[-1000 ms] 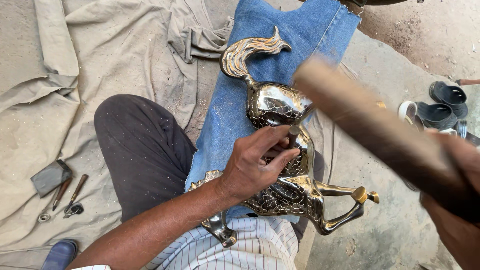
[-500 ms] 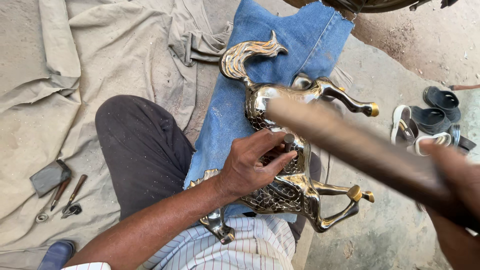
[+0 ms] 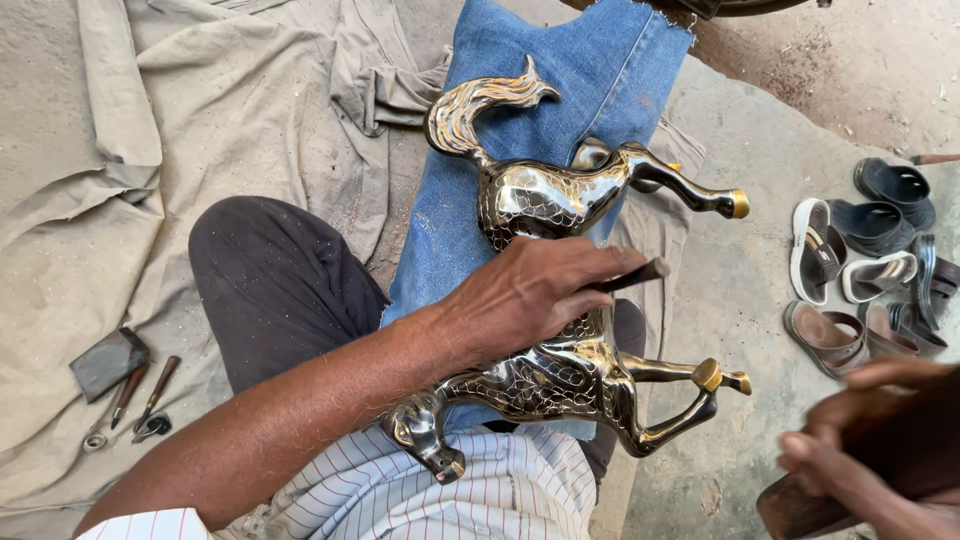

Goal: The person sits on the ground with a brass horse sculpture on their lap and hammers a chisel against its surface to detail the patterned body. They reposition the chisel across different areas of the figure and finally run a finger over the worked surface.

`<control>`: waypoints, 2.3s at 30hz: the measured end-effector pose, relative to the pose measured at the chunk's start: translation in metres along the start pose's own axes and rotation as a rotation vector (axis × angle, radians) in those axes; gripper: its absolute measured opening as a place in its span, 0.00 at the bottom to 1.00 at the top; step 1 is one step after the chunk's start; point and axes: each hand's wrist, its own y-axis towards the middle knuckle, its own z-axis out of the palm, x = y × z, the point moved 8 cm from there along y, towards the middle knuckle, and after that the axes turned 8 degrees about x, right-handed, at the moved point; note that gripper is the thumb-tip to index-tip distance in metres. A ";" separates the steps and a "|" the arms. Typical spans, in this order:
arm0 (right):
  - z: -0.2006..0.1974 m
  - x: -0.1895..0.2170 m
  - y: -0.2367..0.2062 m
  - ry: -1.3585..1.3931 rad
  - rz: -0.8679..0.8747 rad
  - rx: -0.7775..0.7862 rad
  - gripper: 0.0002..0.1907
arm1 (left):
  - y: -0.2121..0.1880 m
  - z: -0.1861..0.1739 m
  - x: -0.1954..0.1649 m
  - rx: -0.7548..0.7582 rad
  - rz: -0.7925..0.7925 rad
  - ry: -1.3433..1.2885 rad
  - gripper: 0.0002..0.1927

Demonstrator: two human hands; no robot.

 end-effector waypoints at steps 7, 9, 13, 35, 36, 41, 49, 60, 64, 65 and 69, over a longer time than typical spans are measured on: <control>0.002 -0.025 0.003 -0.333 0.001 0.126 0.26 | 0.006 0.013 -0.011 0.033 0.050 0.127 0.28; 0.000 -0.034 0.002 -0.408 0.034 0.081 0.23 | 0.009 0.017 -0.012 0.064 0.058 0.163 0.28; 0.004 -0.039 0.004 -0.277 -0.010 0.069 0.12 | 0.013 0.021 -0.013 0.090 0.040 0.173 0.28; 0.039 -0.138 -0.037 0.022 0.362 0.056 0.13 | 0.022 0.008 -0.017 0.061 0.092 0.024 0.23; 0.035 -0.134 -0.037 0.180 0.317 -0.013 0.12 | 0.017 0.006 -0.015 0.037 0.054 0.014 0.23; 0.026 -0.098 -0.027 0.356 0.122 -0.016 0.21 | 0.006 -0.001 -0.004 -0.055 -0.053 -0.016 0.26; 0.004 -0.039 -0.001 -0.065 -0.182 0.008 0.19 | -0.004 -0.002 -0.003 -0.134 -0.099 0.013 0.27; -0.017 0.003 0.070 -0.605 -0.287 0.107 0.23 | -0.017 -0.005 0.000 -0.274 -0.101 -0.038 0.23; -0.011 0.023 0.072 -0.662 -0.256 0.133 0.22 | -0.028 -0.005 0.008 -0.376 -0.132 -0.106 0.24; -0.010 0.027 0.073 -0.684 -0.250 0.139 0.22 | -0.029 -0.005 0.007 -0.392 -0.120 -0.085 0.24; -0.007 0.033 0.075 -0.699 -0.245 0.134 0.22 | -0.034 -0.002 0.016 -0.449 -0.156 -0.220 0.24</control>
